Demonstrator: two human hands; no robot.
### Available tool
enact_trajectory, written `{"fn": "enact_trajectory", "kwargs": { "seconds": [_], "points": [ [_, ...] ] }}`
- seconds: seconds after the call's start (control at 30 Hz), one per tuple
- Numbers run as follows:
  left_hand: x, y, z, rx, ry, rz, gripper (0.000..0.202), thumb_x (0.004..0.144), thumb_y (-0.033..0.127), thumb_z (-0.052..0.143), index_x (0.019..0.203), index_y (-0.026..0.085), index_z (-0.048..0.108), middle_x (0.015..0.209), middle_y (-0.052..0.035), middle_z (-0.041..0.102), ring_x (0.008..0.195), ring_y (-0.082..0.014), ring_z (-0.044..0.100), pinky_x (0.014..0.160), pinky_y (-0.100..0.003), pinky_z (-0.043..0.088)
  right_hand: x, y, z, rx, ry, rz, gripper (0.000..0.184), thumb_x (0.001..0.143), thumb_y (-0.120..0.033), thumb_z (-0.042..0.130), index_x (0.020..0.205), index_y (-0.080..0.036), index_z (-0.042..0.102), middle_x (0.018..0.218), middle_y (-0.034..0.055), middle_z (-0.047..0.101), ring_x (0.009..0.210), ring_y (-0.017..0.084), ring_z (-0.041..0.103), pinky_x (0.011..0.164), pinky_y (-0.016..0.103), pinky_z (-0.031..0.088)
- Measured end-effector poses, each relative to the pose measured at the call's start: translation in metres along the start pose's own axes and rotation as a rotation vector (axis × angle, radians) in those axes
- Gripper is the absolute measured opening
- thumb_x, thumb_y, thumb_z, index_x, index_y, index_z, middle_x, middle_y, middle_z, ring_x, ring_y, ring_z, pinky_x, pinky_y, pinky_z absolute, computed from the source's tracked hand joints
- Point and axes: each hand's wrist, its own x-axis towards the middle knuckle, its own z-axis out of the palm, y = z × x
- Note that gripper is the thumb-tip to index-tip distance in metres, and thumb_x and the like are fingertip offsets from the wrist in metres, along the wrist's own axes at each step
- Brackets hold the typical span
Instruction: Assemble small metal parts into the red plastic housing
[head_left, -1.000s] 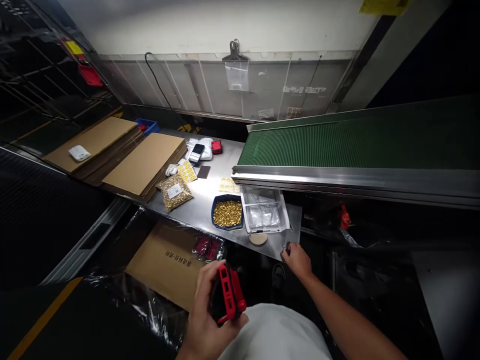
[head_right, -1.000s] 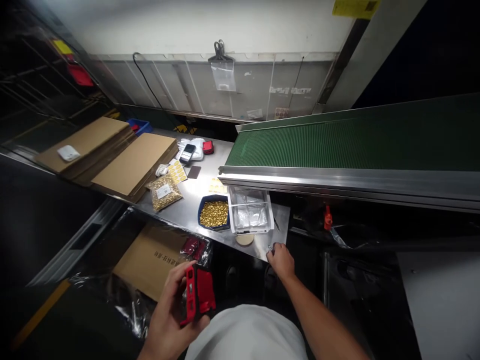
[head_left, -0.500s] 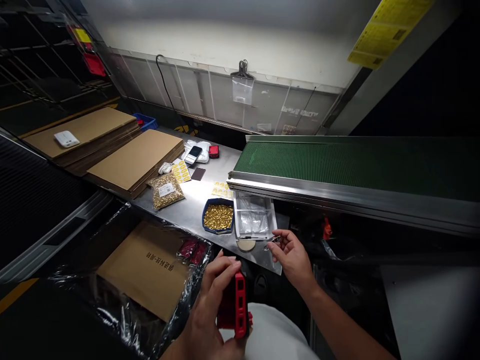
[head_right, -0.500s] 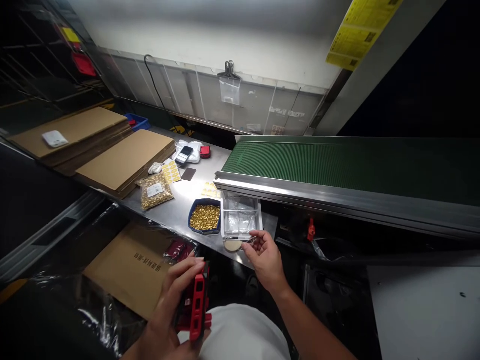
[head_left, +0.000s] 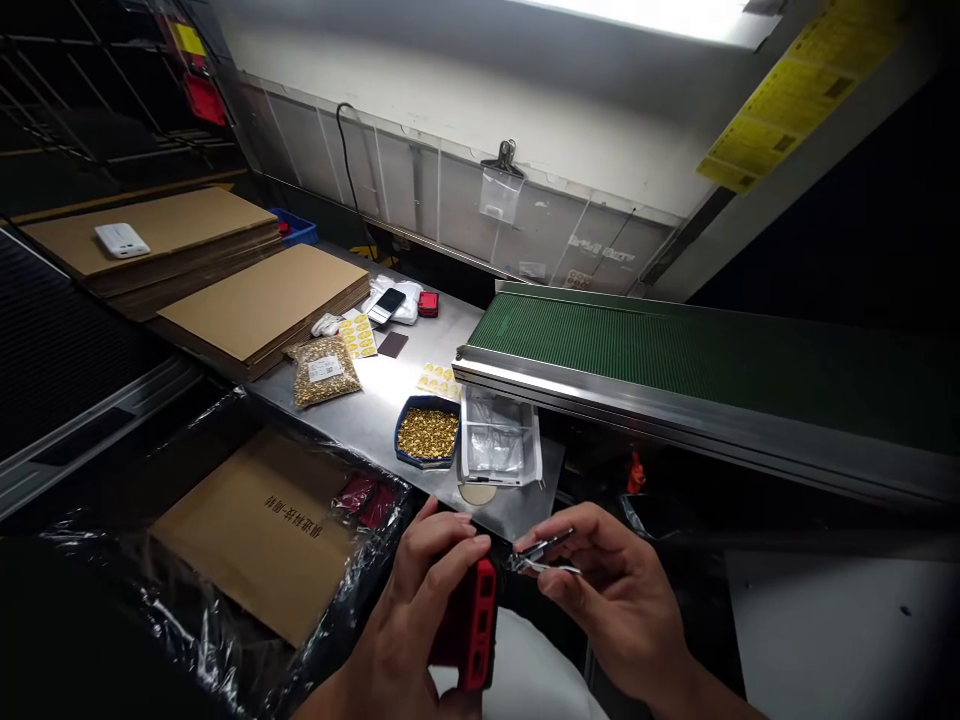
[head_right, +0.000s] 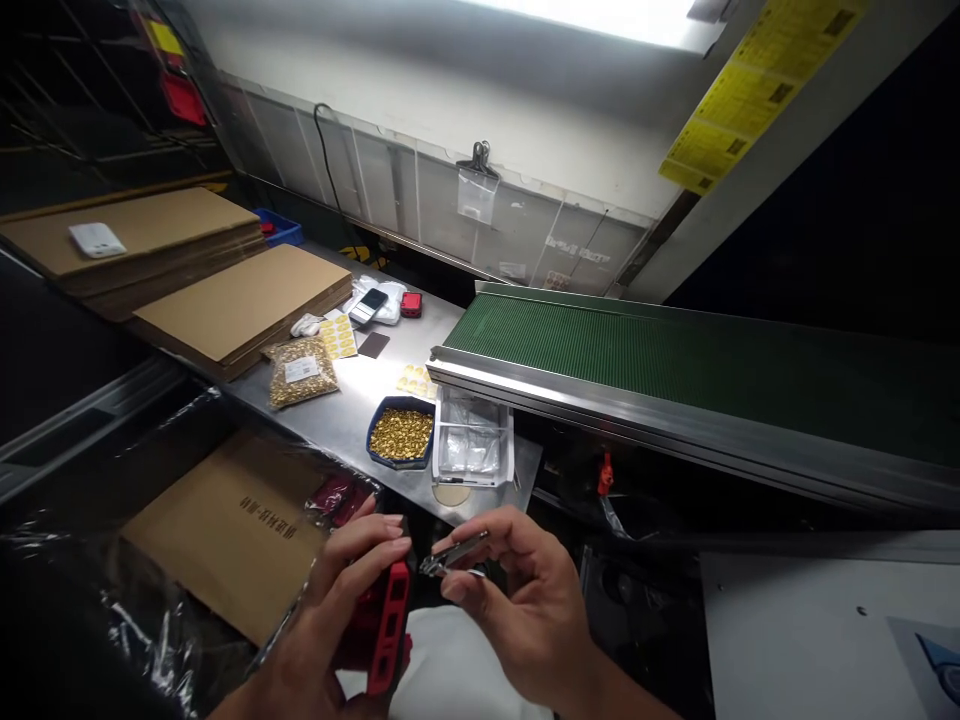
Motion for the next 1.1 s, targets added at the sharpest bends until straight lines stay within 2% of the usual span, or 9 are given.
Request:
{"fn": "enact_trajectory", "kwargs": {
  "seconds": [0.47, 0.63, 0.83, 1.1],
  "points": [
    [-0.004, 0.004, -0.008, 0.009, -0.025, 0.018, 0.076, 0.063, 0.006, 0.054, 0.138, 0.018, 0.045, 0.134, -0.0108, 0.042, 0.133, -0.0323, 0.038, 0.119, -0.053, 0.028, -0.003, -0.008, 0.004, -0.078, -0.041, -0.038, 0.019, 0.084, -0.021, 0.074, 0.101, -0.025, 0.067, 0.093, 0.0018, 0.073, 0.081, 0.011, 0.068, 0.074, 0.017, 0.056],
    [-0.006, 0.005, -0.008, 0.031, 0.011, 0.035, 0.073, 0.067, 0.007, 0.055, 0.138, 0.018, 0.045, 0.134, -0.0104, 0.044, 0.134, -0.0321, 0.038, 0.118, -0.052, 0.029, -0.004, -0.011, 0.007, -0.090, -0.058, -0.049, 0.018, 0.084, -0.019, 0.073, 0.101, -0.025, 0.067, 0.093, 0.0018, 0.072, 0.081, 0.011, 0.068, 0.074, 0.018, 0.056],
    [-0.007, 0.006, -0.010, 0.021, 0.000, 0.042, 0.078, 0.063, 0.005, 0.054, 0.139, 0.017, 0.044, 0.133, -0.0108, 0.043, 0.133, -0.0319, 0.039, 0.119, -0.053, 0.028, -0.005, -0.012, 0.008, -0.115, -0.068, -0.041, 0.019, 0.084, -0.019, 0.072, 0.102, -0.025, 0.067, 0.095, 0.0017, 0.072, 0.082, 0.011, 0.067, 0.074, 0.018, 0.055],
    [-0.011, 0.006, -0.010, 0.048, -0.002, 0.039, 0.073, 0.067, 0.007, 0.054, 0.138, 0.018, 0.045, 0.132, -0.0122, 0.045, 0.132, -0.0346, 0.041, 0.115, -0.057, 0.032, -0.008, -0.012, 0.009, -0.142, -0.056, -0.048, 0.018, 0.083, -0.019, 0.073, 0.100, -0.023, 0.068, 0.091, 0.0033, 0.072, 0.078, 0.013, 0.068, 0.070, 0.020, 0.056]
  ]
}}
